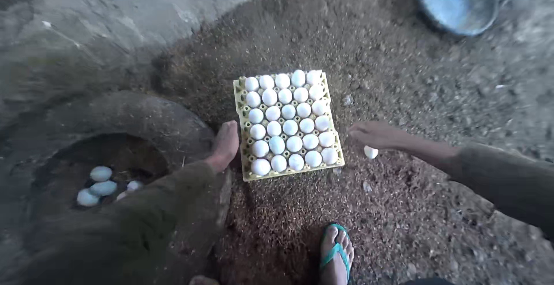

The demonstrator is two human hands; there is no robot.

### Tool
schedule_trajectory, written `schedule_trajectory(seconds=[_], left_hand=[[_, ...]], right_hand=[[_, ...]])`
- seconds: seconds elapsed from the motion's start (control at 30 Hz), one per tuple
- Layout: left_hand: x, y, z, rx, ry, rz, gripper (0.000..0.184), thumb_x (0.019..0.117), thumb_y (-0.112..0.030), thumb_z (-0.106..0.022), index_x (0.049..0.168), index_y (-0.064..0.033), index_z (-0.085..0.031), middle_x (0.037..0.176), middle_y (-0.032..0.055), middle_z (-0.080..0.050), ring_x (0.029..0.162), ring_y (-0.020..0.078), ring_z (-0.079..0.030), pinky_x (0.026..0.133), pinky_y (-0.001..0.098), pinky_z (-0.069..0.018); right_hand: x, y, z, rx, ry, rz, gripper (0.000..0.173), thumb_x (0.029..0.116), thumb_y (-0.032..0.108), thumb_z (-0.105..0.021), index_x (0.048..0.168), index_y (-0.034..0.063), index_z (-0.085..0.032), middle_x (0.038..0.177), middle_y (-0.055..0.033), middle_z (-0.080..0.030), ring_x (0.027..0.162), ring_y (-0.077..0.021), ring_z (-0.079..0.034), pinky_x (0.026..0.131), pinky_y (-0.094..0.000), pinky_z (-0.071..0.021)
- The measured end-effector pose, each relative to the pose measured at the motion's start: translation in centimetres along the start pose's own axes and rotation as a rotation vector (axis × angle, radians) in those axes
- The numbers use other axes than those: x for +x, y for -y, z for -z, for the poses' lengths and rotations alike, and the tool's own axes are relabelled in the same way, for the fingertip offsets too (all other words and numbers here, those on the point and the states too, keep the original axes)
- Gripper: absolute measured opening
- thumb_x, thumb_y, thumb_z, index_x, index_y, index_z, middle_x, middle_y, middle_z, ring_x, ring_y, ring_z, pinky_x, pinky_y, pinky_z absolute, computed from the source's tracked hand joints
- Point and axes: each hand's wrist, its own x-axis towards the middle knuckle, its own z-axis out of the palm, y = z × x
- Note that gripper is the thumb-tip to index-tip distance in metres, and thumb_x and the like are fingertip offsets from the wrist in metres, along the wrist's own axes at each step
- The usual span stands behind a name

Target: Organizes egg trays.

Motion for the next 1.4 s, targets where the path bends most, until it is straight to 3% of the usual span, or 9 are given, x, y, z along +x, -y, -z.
schedule_trajectory(seconds=[0.07,0.17,0.27,0.53,0.73,0.93,1.13,1.23,1.4], left_hand=[[0.9,-0.2,-0.6,-0.022,0.051,0.046,0.059,0.1125,-0.041,-0.023,0.151,-0.0005,-0.041,0.155,0.026,-0.041,0.146,0.0389,-0.037,0.117,0.06,-0.0304],[1.7,-0.6,-0.8,-0.067,0.05,0.069,0.059,0.1128,-0.041,-0.025,0.141,0.0033,-0.053,0.143,0.0289,-0.052,0.136,0.0416,-0.048,0.111,0.0619,-0.0365],[2.1,-1.7,-0.5,-0.062,0.007,0.145,0.06,0.1125,-0.042,-0.026,0.13,0.0041,-0.06,0.132,0.0293,-0.059,0.128,0.0422,-0.054,0.106,0.0625,-0.0403],[1.5,-3.4,-0.7,-0.057,-0.022,0.279,0.057,0.1114,-0.04,-0.03,0.115,0.0047,-0.065,0.123,0.0291,-0.06,0.12,0.0419,-0.056,0.096,0.0635,-0.043],[2.3,-3.7,-0.8,-0.05,0.018,0.31,0.072,0.1109,-0.05,-0.018,0.131,0.0057,-0.059,0.14,0.0314,-0.052,0.136,0.0444,-0.046,0.107,0.0669,-0.0367],[3.3,-2.1,-1.2,-0.034,0.045,0.257,0.078,0.1082,-0.057,-0.015,0.128,0.003,-0.061,0.134,0.0322,-0.056,0.127,0.0465,-0.053,0.098,0.0677,-0.0427],[-1.0,-5.1,0.2,0.126,0.137,0.062,0.044,0.1112,-0.026,-0.036,0.133,0.0071,-0.055,0.132,0.0301,-0.057,0.125,0.0416,-0.055,0.102,0.0586,-0.0443],[-2.7,-5.5,1.5,0.1,0.121,0.035,0.05,0.1129,-0.029,-0.028,0.141,0.0068,-0.048,0.138,0.0294,-0.054,0.131,0.0394,-0.053,0.108,0.0556,-0.0426],[-8.3,-5.0,8.2,-0.019,0.025,-0.01,0.055,0.1133,-0.038,-0.025,0.141,0.0027,-0.049,0.131,0.029,-0.058,0.122,0.0396,-0.058,0.102,0.0568,-0.0458]], right_hand=[[2.2,-0.7,0.7,0.084,0.03,-0.121,0.05,0.1128,0.036,-0.035,0.142,-0.0007,-0.054,0.134,-0.0301,-0.06,0.125,-0.0457,-0.058,0.106,-0.0643,-0.0416],[5.3,0.2,-0.5,0.384,-0.042,-0.188,0.058,0.1136,0.04,-0.026,0.148,-0.0021,-0.047,0.146,-0.026,-0.053,0.133,-0.0366,-0.055,0.111,-0.0518,-0.0428],[7.2,2.5,-2.8,0.613,-0.145,-0.212,0.062,0.1132,0.044,-0.022,0.139,-0.0032,-0.054,0.131,-0.0235,-0.063,0.117,-0.0286,-0.065,0.1,-0.0442,-0.0511],[6.5,3.4,-4.8,0.702,-0.267,-0.3,0.063,0.1112,0.049,-0.028,0.131,-0.0001,-0.062,0.129,-0.0218,-0.064,0.118,-0.0321,-0.063,0.099,-0.0545,-0.0502],[7.0,3.3,-4.8,0.802,-0.289,-0.307,0.067,0.1105,0.053,-0.025,0.131,0.0016,-0.061,0.124,-0.0202,-0.065,0.11,-0.03,-0.065,0.091,-0.0518,-0.0524],[8.4,2.7,-5.7,0.761,-0.294,-0.263,0.073,0.1093,0.057,-0.018,0.141,0.0022,-0.055,0.135,-0.0231,-0.06,0.122,-0.0345,-0.06,0.099,-0.0573,-0.0493],[6.6,4.3,-5.9,0.603,-0.475,-0.223,0.059,0.1112,0.045,-0.029,0.139,0.0029,-0.059,0.139,-0.0228,-0.059,0.13,-0.0358,-0.056,0.107,-0.0596,-0.0434],[4.9,5.3,-4.4,0.516,-0.487,-0.202,0.056,0.1112,0.043,-0.03,0.137,0.0033,-0.06,0.136,-0.0236,-0.061,0.128,-0.0374,-0.058,0.105,-0.0624,-0.0435],[0.4,12.2,-3.4,0.769,-0.501,0.002,0.047,0.1113,0.036,-0.029,0.127,0.0066,-0.062,0.112,-0.0093,-0.067,0.101,-0.0163,-0.065,0.087,-0.0426,-0.0545]])
